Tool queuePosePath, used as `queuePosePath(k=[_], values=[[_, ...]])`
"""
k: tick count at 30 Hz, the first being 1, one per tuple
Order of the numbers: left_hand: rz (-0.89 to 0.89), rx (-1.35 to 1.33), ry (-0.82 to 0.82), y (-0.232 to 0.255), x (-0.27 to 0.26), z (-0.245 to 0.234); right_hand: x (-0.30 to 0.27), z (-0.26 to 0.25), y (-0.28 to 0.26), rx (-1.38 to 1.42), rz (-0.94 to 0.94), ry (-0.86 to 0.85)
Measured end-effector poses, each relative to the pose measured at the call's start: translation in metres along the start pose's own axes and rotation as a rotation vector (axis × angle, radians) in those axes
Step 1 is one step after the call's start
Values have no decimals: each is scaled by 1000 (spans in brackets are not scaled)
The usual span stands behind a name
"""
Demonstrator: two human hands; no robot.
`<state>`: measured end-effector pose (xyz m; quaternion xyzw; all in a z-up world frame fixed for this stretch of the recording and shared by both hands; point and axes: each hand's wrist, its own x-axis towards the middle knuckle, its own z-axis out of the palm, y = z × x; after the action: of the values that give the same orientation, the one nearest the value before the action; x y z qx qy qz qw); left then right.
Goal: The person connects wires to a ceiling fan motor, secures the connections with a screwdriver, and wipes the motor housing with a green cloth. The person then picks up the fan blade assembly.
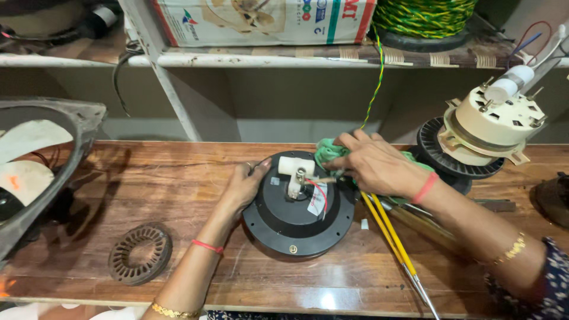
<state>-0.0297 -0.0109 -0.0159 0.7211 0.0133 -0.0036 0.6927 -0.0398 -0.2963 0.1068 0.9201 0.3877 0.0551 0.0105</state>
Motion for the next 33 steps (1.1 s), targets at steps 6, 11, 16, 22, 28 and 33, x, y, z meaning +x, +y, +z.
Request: queuePosePath(k=[6, 11, 16, 22, 28, 33], values=[[198, 160, 181, -19, 2, 1, -44, 7, -16, -59, -130, 175], [113, 157, 217, -21, 1, -3, -30, 6, -11, -4, -36, 138], [144, 30, 307, -13, 4, -6, 3, 10, -9, -74, -43, 210], [154, 56, 422, -18, -5, 0, -28, 15, -22, -34, -44, 210], [106, -161, 330, -12, -3, 1, -57, 17, -58, -44, -147, 76], [161, -341, 242, -17, -5, -2, -44, 17, -105, 22, -285, 95]])
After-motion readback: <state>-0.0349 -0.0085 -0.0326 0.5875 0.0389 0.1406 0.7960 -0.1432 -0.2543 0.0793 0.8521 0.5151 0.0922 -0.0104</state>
